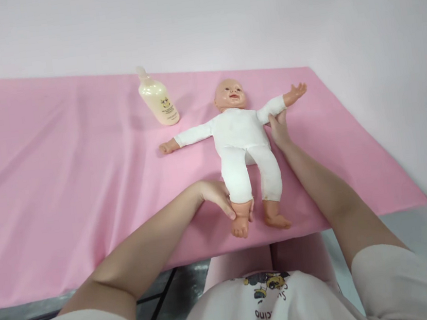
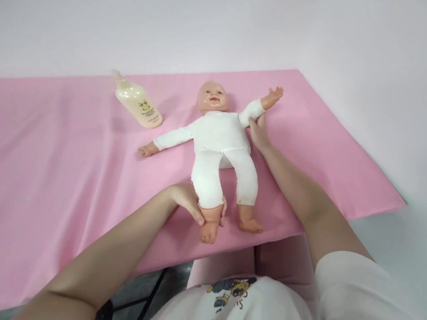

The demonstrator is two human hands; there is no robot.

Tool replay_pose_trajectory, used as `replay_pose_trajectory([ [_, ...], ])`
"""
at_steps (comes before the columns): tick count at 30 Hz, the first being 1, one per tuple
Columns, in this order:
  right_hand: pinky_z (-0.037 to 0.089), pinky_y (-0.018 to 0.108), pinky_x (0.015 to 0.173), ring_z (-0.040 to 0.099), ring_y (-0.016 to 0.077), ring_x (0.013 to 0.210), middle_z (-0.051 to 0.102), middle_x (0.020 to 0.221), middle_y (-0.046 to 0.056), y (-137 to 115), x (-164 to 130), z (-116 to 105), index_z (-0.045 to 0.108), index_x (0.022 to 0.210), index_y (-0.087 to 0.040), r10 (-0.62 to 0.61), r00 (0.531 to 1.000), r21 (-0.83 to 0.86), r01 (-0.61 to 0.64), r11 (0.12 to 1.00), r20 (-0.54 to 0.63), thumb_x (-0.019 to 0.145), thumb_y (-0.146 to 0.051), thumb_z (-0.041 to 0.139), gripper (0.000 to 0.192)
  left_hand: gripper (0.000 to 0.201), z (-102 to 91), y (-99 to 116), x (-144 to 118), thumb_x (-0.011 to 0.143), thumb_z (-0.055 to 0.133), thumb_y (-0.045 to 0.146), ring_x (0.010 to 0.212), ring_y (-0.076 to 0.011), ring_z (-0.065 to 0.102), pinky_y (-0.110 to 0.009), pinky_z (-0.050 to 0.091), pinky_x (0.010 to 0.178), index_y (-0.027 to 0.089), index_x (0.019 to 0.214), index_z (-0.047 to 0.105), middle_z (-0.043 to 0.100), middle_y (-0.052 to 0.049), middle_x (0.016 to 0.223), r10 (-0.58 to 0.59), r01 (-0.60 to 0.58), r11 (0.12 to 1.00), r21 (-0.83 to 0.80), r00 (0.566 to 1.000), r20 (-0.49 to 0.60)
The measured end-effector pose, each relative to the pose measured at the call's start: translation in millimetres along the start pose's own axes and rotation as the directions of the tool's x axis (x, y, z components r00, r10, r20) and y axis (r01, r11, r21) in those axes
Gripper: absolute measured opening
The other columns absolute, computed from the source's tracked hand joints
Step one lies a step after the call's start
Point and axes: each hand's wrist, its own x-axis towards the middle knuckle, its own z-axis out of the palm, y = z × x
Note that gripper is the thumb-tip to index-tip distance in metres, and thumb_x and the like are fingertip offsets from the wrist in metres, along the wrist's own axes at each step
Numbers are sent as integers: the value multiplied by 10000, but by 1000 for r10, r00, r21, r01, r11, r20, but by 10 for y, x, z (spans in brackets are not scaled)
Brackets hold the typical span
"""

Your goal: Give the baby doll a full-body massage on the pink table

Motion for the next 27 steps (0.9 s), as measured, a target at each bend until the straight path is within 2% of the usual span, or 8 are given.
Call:
replay_pose_trajectory([
  [3,597,402,937,653,195,1112,608,1280,46,26,42,-15,361,1327,-316,165,986,115,-160,980,-32,808,-232,546,558,495,25,16,15,549,945,273,1028,-284,729,-339,579,925,187,991,740,766,-71,1010,17,-16,1000,25,999,-39],
  [7,622,416,912,695,199,1020,658,1130,43,89,97,-27,429,1239,-262,325,944,192,-308,932,-58,800,-205,517,451,516,24,3,17,505,967,274,995,-298,741,-336,601,887,168,964,757,771,-76,979,46,-45,999,28,997,-63],
  [14,619,385,922,696,207,1069,657,1205,55,79,66,-44,425,1261,-269,239,971,140,-235,962,-15,753,-220,626,548,530,-15,-49,2,555,946,310,1038,-296,730,-334,597,885,179,1032,759,767,-77,1024,20,-18,999,26,999,-47],
  [18,581,406,997,679,218,1101,658,1223,70,56,42,-34,429,1253,-264,194,980,80,-191,978,-33,739,-256,697,579,520,-7,-48,-23,593,918,359,1050,-301,717,-364,583,898,196,1053,738,759,-86,1038,18,-18,999,-49,1000,-16],
  [21,549,405,1046,652,213,1153,630,1298,76,45,26,-8,431,1266,-273,108,992,52,-104,993,-66,751,-304,709,586,530,-24,-128,-34,558,898,479,909,-295,722,-386,573,862,185,961,718,753,-104,891,117,-129,979,-159,990,-84],
  [22,556,407,1032,646,213,1161,617,1322,75,39,17,1,431,1275,-281,80,995,49,-77,996,-55,770,-340,699,576,556,-39,-170,-32,514,890,543,820,-282,713,-390,572,826,187,897,701,734,-93,790,191,-217,956,-200,971,-143],
  [24,577,419,983,644,219,1150,609,1325,70,27,-8,19,449,1271,-295,40,999,34,-40,999,-4,809,-426,669,528,613,-81,-242,-24,430,851,675,652,-242,654,-391,564,746,203,757,636,634,-42,589,343,-415,874,-253,896,-283],
  [27,542,451,1020,634,224,1138,634,1248,58,4,-46,35,523,1203,-293,-35,996,-28,37,999,81,837,-491,650,435,643,-117,-247,-16,502,715,814,544,-195,545,-388,543,677,219,679,546,437,26,451,378,-589,754,-291,751,-541],
])
